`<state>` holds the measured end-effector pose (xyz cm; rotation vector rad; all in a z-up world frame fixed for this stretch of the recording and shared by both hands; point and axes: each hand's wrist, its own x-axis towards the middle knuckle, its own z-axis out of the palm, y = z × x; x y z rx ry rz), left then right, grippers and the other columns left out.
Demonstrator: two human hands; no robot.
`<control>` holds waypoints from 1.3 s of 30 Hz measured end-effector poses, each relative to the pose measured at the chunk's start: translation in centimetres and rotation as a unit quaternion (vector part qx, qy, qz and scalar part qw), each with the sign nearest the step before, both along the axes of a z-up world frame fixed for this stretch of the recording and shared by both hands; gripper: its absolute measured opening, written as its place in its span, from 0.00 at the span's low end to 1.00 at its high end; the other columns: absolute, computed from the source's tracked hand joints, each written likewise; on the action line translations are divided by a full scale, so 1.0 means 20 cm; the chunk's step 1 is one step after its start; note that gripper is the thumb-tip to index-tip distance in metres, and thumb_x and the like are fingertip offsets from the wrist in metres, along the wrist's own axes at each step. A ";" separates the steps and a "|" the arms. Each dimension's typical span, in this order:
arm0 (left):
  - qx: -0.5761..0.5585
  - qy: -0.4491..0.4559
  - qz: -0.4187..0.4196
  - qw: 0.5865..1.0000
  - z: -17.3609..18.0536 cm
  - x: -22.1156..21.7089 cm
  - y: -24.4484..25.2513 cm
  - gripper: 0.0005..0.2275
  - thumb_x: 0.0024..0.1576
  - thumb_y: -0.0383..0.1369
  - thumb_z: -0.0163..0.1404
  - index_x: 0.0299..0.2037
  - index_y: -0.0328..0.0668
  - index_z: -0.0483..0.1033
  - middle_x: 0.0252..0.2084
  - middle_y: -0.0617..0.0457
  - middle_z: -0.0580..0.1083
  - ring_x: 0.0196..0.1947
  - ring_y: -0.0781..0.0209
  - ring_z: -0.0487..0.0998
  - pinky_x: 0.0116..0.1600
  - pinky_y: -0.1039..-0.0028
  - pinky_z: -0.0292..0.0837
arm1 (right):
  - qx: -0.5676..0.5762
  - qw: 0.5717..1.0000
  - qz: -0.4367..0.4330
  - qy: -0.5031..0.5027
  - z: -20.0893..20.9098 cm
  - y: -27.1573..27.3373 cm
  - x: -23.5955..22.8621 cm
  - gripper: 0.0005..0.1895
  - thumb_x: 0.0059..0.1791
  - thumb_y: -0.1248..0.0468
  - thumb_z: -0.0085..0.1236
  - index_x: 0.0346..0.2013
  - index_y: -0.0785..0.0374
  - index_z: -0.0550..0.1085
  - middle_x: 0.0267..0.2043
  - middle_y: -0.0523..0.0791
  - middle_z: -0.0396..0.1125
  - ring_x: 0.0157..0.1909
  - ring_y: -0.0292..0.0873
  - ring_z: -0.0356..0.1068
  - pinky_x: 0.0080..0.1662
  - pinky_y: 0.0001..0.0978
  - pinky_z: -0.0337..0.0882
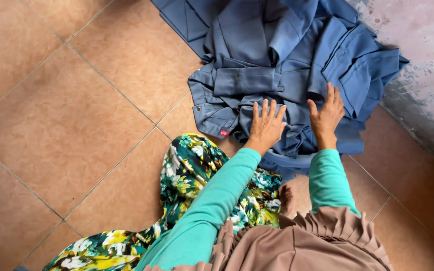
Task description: Folding multiple pairs of blue pants and placing them into a neat stack on the floor.
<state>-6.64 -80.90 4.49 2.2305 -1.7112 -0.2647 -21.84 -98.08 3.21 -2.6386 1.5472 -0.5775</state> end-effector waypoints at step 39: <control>-0.081 0.765 0.203 0.606 0.06 0.43 0.29 0.19 0.65 0.50 0.44 0.60 0.52 0.75 0.50 0.44 0.80 0.49 0.56 0.82 0.48 0.72 0.78 | 0.264 0.894 0.077 -0.355 0.28 0.65 0.29 0.06 0.53 0.67 0.65 0.42 0.51 0.81 0.31 0.39 0.72 0.36 0.32 0.64 0.44 0.28 0.65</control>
